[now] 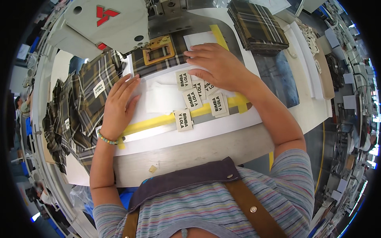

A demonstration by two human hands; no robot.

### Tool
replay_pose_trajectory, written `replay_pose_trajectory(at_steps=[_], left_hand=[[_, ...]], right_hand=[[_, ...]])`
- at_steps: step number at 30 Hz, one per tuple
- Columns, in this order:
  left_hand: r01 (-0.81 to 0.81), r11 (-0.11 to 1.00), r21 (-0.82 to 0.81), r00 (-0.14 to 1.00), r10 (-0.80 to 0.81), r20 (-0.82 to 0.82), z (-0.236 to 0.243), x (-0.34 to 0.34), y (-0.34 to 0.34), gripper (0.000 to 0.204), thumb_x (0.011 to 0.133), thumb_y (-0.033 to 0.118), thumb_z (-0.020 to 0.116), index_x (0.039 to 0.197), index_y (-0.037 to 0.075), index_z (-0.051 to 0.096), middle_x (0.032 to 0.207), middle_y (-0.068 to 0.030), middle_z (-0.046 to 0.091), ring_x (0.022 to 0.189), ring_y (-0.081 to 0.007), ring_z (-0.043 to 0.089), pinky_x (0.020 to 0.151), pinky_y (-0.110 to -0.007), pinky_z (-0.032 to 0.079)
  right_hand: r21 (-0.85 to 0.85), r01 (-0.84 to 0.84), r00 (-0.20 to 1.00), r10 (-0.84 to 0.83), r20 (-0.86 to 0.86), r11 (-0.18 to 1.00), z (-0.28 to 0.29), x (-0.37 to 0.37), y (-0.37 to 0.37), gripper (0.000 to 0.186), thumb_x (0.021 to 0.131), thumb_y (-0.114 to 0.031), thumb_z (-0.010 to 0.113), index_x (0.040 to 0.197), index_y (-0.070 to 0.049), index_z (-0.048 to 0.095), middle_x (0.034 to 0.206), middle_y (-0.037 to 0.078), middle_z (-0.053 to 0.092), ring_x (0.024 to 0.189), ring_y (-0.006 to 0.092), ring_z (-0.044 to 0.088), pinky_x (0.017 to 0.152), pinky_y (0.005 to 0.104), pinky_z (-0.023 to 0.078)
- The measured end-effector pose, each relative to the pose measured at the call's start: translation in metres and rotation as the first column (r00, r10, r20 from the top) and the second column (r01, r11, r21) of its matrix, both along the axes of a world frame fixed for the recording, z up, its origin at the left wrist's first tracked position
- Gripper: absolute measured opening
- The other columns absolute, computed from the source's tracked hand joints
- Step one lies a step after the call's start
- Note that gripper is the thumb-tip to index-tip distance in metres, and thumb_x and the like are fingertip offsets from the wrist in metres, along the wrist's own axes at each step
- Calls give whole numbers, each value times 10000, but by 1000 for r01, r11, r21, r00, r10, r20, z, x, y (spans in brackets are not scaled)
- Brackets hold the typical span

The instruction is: The person uses a sewing machine to attach small rectangular labels to plaid fabric pieces. They repeatedly pick up a fabric piece, place it under the machine's presser foot, align a label, and sew it in place. The finished items are moved to a stack on the left side of the table.

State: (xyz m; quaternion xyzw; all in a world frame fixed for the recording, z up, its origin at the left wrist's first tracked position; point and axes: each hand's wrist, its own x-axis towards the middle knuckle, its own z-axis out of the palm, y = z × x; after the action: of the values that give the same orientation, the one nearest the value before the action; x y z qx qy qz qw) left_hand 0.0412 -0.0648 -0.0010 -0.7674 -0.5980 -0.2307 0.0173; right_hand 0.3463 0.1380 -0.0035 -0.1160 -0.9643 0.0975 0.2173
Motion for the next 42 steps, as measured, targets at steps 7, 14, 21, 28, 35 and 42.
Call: replay_pose_trajectory(at_steps=[7,14,21,28,35,42], left_hand=[[3,999,32,999,-4,32,0,0,-1,495,894,-30,747,1381,27,677,1439,-116,704,1377,-386,613,1153,-478,507],[19,995,100,994,-29,103,4,-2,-2,407,886,-15,763,1288,26,717,1387,-121,720,1295,-364,659,1095,-457,544],[19,968,249,940,-102,325,9,5,0,284,940,55,774,1224,52,765,1289,-102,770,1170,-321,716,998,-425,592],[291,943,-162,279,78,957,28,72,10,380,1125,295,634,1336,-15,701,1148,-118,775,1060,-144,712,951,-339,581],[213,949,-232,379,138,915,-5,72,47,205,1108,147,612,1108,-27,721,945,-81,761,866,-122,726,787,-313,599],[150,976,-158,750,-8,661,8,53,54,209,1037,116,709,1203,-4,748,1016,-113,801,786,-184,700,741,-325,572]], right_hand=[[26,84,994,-82,-69,996,31,10,4,335,1009,-222,745,1298,-54,764,1393,81,731,1391,309,602,1131,425,513],[16,-67,988,65,139,998,51,-13,-31,230,909,-196,811,1077,-42,777,1076,97,740,1031,320,693,898,431,559],[110,-2,993,-11,118,994,41,-21,-50,102,849,-105,769,924,-54,721,932,105,685,863,335,689,774,444,554],[221,35,977,13,-213,975,69,-39,-77,208,843,23,790,1045,-14,755,1034,125,741,881,324,735,761,416,591],[-92,-43,988,29,-153,995,71,-27,-75,205,869,42,786,1071,8,770,1068,156,766,928,333,757,805,393,608],[-406,67,987,-122,-109,911,65,-24,-18,412,990,-200,767,1359,-21,723,1250,160,741,998,211,720,821,328,596]])
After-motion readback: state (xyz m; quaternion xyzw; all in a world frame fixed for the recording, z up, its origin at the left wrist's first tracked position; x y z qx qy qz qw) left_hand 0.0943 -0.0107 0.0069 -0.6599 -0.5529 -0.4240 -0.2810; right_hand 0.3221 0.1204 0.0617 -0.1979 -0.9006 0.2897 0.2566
